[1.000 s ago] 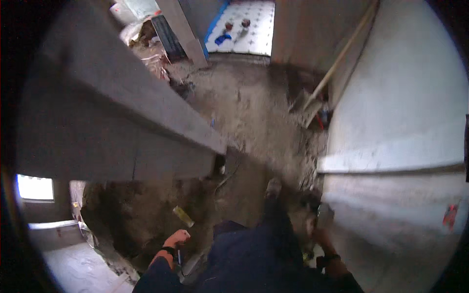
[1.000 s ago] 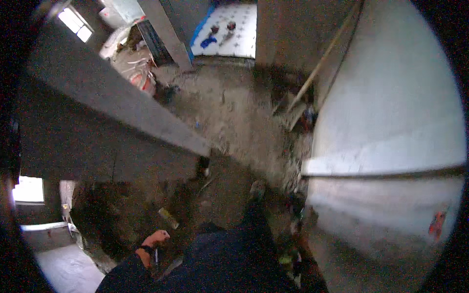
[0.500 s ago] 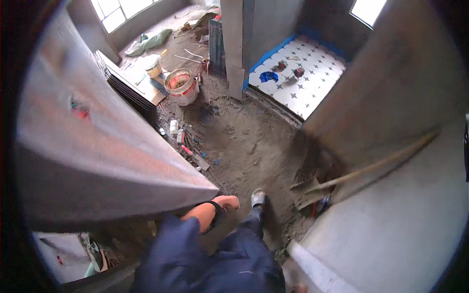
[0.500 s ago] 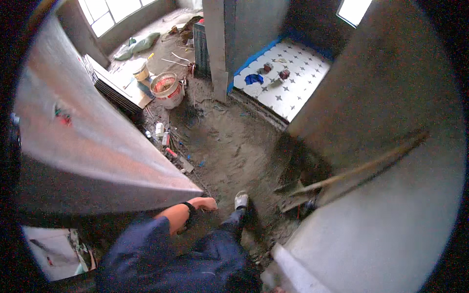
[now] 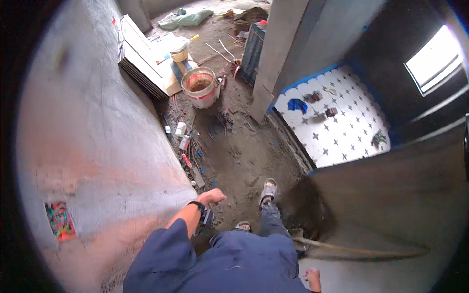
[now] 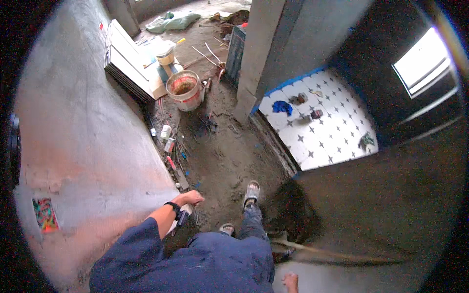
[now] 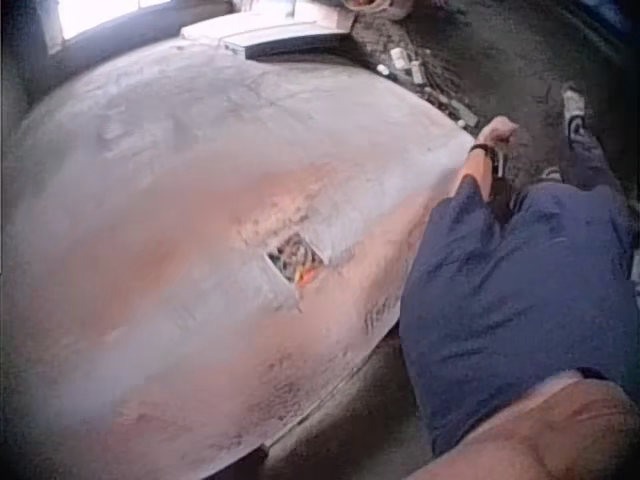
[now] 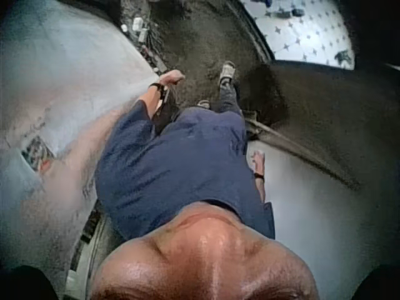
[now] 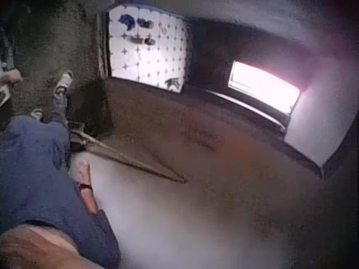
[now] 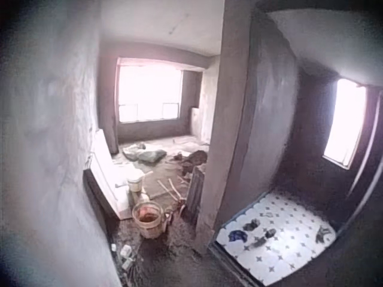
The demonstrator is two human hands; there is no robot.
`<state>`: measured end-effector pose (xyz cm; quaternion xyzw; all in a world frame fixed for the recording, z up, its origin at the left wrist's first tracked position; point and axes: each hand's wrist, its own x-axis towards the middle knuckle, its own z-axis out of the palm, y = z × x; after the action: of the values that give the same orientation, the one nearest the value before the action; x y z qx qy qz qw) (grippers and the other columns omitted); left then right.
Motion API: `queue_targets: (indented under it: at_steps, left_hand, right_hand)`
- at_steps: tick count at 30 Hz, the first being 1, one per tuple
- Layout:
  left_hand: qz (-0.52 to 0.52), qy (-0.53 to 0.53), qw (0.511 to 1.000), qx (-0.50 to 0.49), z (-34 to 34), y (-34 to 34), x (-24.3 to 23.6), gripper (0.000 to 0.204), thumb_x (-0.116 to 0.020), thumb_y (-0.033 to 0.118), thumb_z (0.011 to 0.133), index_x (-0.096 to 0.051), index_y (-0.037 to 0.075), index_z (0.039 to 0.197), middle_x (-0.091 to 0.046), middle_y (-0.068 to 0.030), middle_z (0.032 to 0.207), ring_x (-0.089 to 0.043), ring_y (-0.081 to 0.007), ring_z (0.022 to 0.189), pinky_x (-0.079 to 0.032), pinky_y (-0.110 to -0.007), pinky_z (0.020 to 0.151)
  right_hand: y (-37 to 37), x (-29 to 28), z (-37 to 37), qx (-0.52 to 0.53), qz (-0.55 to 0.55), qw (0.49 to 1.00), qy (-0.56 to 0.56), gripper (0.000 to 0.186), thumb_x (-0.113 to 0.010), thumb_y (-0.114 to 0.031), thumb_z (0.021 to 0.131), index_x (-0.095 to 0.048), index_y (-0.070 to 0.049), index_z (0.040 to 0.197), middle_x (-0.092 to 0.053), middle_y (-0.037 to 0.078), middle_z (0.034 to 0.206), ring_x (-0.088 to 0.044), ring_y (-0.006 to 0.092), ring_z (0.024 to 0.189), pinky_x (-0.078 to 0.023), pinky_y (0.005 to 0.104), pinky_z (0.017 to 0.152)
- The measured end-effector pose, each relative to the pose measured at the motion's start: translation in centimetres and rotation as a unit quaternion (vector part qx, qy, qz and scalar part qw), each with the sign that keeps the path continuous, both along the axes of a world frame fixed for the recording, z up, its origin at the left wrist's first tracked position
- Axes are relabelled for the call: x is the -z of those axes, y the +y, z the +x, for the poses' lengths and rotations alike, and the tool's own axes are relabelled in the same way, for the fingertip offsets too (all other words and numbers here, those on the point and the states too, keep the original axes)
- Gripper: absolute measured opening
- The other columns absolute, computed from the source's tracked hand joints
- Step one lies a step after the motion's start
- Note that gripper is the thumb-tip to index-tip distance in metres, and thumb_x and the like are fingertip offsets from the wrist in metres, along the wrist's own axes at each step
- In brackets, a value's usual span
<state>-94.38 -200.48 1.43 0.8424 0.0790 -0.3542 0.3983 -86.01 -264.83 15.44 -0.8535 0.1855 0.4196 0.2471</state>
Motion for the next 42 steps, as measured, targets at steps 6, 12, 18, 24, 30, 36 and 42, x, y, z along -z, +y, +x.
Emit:
queue_targets:
  at_steps: [6,12,18,24,30,36,42]
  left_hand:
    - [0.043,0.098,0.980,-0.168,-4.9,9.8,4.0,0.022,-0.055,0.016,0.077,-0.067,0.005,0.092,-0.067,-0.0146,0.082,-0.064,-0.0277,0.068,-0.052,-0.037,0.062]
    - [-0.031,0.140,0.867,-0.478,-4.1,13.2,-4.3,0.022,-0.062,0.018,0.080,-0.065,-0.003,0.084,-0.058,-0.0086,0.065,-0.057,-0.0186,0.054,-0.048,-0.033,0.049]
    - [-0.101,0.256,0.819,-0.504,-3.5,23.1,0.6,0.029,-0.062,0.029,0.081,-0.061,0.003,0.068,-0.053,-0.0058,0.055,-0.049,-0.0151,0.047,-0.039,-0.034,0.043]
    - [0.008,0.120,0.931,-0.345,13.8,43.7,-1.8,0.042,-0.049,0.041,0.084,-0.064,0.003,0.073,-0.062,-0.0168,0.067,-0.063,-0.0294,0.067,-0.048,-0.040,0.060]
    - [-0.018,0.021,0.866,-0.499,27.0,63.5,-2.5,0.019,-0.062,0.022,0.081,-0.064,0.003,0.078,-0.059,-0.0019,0.065,-0.054,-0.0095,0.056,-0.044,-0.028,0.050]
    - [-0.005,0.127,0.868,-0.479,30.5,69.2,-4.7,0.034,-0.066,0.035,0.074,-0.063,0.001,0.069,-0.058,-0.0059,0.057,-0.054,-0.0147,0.053,-0.042,-0.034,0.051]
    - [-0.042,0.227,0.843,-0.487,34.6,76.0,-6.2,0.033,-0.063,0.035,0.076,-0.068,0.003,0.081,-0.062,-0.0068,0.065,-0.057,-0.0161,0.059,-0.044,-0.036,0.055]
  right_hand:
    - [15.2,6.4,26.8,-0.142,0.074,0.987,0.006,0.025,-0.050,-0.022,0.087,-0.056,-0.002,0.072,-0.060,0.009,0.059,-0.052,0.0159,0.042,-0.041,0.0308,0.040]
    - [44.5,2.7,45.9,-0.241,0.172,0.955,0.001,0.032,-0.053,-0.030,0.086,-0.056,-0.003,0.069,-0.061,0.007,0.060,-0.054,0.0129,0.047,-0.043,0.0303,0.045]
    - [73.1,-6.6,51.6,-0.259,0.275,0.926,0.018,0.030,-0.054,-0.028,0.089,-0.055,-0.006,0.069,-0.058,0.003,0.060,-0.050,0.0092,0.051,-0.041,0.0238,0.049]
    - [86.2,-15.2,55.8,-0.380,0.312,0.870,0.029,0.035,-0.054,-0.030,0.090,-0.059,-0.004,0.067,-0.060,0.004,0.062,-0.052,0.0092,0.053,-0.040,0.0230,0.050]
    - [97.1,-19.4,60.8,-0.298,0.403,0.863,0.062,0.030,-0.056,-0.030,0.090,-0.058,-0.004,0.074,-0.059,0.002,0.067,-0.048,0.0065,0.056,-0.038,0.0217,0.051]
    - [104.8,-19.3,67.0,-0.285,0.433,0.852,0.074,0.019,-0.056,-0.019,0.088,-0.056,-0.003,0.077,-0.060,0.003,0.070,-0.048,0.0066,0.056,-0.039,0.0207,0.053]
    - [110.0,-15.5,71.8,-0.256,0.438,0.857,0.097,0.030,-0.057,-0.026,0.090,-0.053,-0.005,0.070,-0.052,-0.001,0.061,-0.042,0.0055,0.053,-0.032,0.0220,0.048]
